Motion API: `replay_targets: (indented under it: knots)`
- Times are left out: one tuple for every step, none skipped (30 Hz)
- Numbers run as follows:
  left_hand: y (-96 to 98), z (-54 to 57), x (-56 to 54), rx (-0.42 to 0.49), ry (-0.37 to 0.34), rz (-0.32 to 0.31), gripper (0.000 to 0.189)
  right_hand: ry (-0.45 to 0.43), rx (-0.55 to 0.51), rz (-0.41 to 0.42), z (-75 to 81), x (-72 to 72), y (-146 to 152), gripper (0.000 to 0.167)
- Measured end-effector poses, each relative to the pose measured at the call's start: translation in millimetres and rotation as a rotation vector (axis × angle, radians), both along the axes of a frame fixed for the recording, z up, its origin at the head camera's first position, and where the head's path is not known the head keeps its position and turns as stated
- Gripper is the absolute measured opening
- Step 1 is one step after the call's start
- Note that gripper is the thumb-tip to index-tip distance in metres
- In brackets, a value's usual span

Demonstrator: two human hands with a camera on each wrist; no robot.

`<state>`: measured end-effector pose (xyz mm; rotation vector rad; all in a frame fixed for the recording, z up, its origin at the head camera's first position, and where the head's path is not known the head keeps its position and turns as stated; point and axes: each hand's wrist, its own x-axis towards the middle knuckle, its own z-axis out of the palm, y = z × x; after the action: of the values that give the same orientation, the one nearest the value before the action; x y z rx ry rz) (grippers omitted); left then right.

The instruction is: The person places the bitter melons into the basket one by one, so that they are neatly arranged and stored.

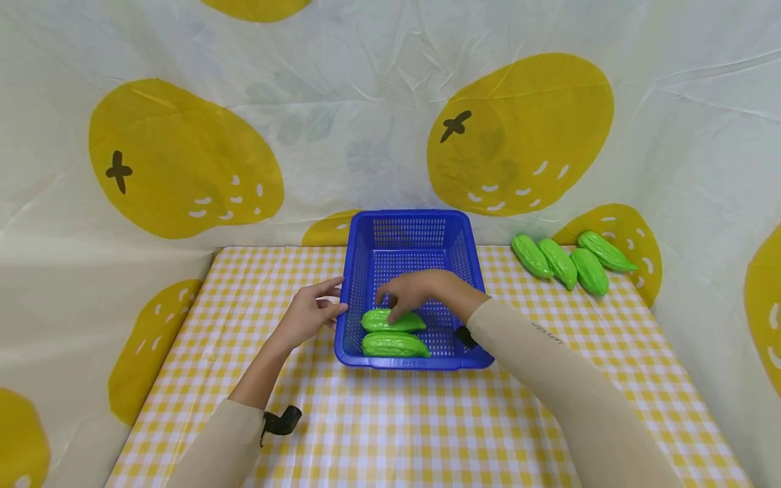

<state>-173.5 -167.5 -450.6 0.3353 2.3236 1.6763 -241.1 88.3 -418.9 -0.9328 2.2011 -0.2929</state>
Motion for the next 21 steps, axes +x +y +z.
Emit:
replay_targets:
  knots:
    - [0.1,0.0,0.1,0.001,0.0,0.0,0.061,-0.004,-0.002,-0.004,3.1,0.1,1.2,0.055]
    - [0.2,0.0,0.1,0.002,0.0,0.0,0.061,-0.005,-0.003,-0.008,6.5,-0.1,2.6,0.055]
    - [0.2,0.1,0.1,0.002,-0.001,0.001,0.061,0.003,-0.003,-0.01,10.2,-0.4,4.2,0.055]
    - [0.1,0.2,0.2,0.001,-0.001,0.001,0.061,0.004,-0.006,-0.013,14.4,-0.3,5.9,0.055]
    - [0.3,0.3,0.1,0.001,-0.003,0.003,0.061,0.005,-0.013,-0.016,18.3,-0.7,7.8,0.054]
    - [0.5,0.5,0.2,0.001,-0.005,0.005,0.061,0.012,-0.017,-0.019,22.1,-0.8,9.9,0.054]
    - [0.7,0.8,0.2,-0.001,-0.005,0.006,0.061,0.02,-0.021,-0.021,25.8,-1.3,12.6,0.054]
    - [0.8,1.2,0.2,-0.001,-0.005,0.006,0.061,0.027,-0.028,-0.029,29.2,-1.8,15.2,0.053]
    - [1.0,1.5,0.1,-0.003,-0.004,0.007,0.061,0.037,-0.037,-0.034,31.0,-3.1,18.5,0.052]
    - [1.2,1.7,0.2,-0.002,-0.005,0.007,0.061,0.039,-0.047,-0.041,34.3,-3.3,21.9,0.051]
    - [1.3,1.7,0.1,-0.002,-0.004,0.008,0.061,0.045,-0.06,-0.047,38.0,-3.0,25.2,0.051]
    - [1.3,1.5,0.2,-0.002,-0.003,0.007,0.061,0.053,-0.068,-0.057,41.2,-2.6,28.9,0.05]
    - [1.0,1.3,0.1,-0.002,-0.002,0.007,0.061,0.056,-0.081,-0.065,44.0,-2.8,32.5,0.05]
    - [0.9,1.0,-0.2,-0.003,-0.002,0.007,0.061,0.061,-0.096,-0.074,46.8,-2.9,36.7,0.049]
    - [0.7,0.6,-0.5,-0.003,-0.002,0.007,0.061,0.066,-0.11,-0.086,50.3,-2.1,41.0,0.049]
    - [0.5,0.1,-0.6,-0.003,-0.002,0.005,0.061,0.067,-0.124,-0.101,55.0,-0.5,44.9,0.05]
    - [0.2,-0.4,-0.9,-0.003,0.0,0.005,0.061,0.074,-0.137,-0.114,57.5,-0.1,49.1,0.05]
    - [0.0,-0.7,-1.0,-0.002,-0.001,0.004,0.061,0.081,-0.151,-0.13,59.1,-0.1,53.9,0.051]
    - [-0.3,-1.0,-1.0,0.001,-0.001,0.004,0.061,0.086,-0.167,-0.148,61.8,0.6,58.6,0.051]
    - [-0.4,-1.3,-1.2,0.004,-0.001,0.003,0.061,0.093,-0.182,-0.166,64.8,1.5,63.5,0.052]
    - [-0.5,-1.7,-1.3,0.007,-0.002,0.003,0.061,0.101,-0.197,-0.184,67.5,2.4,68.0,0.052]
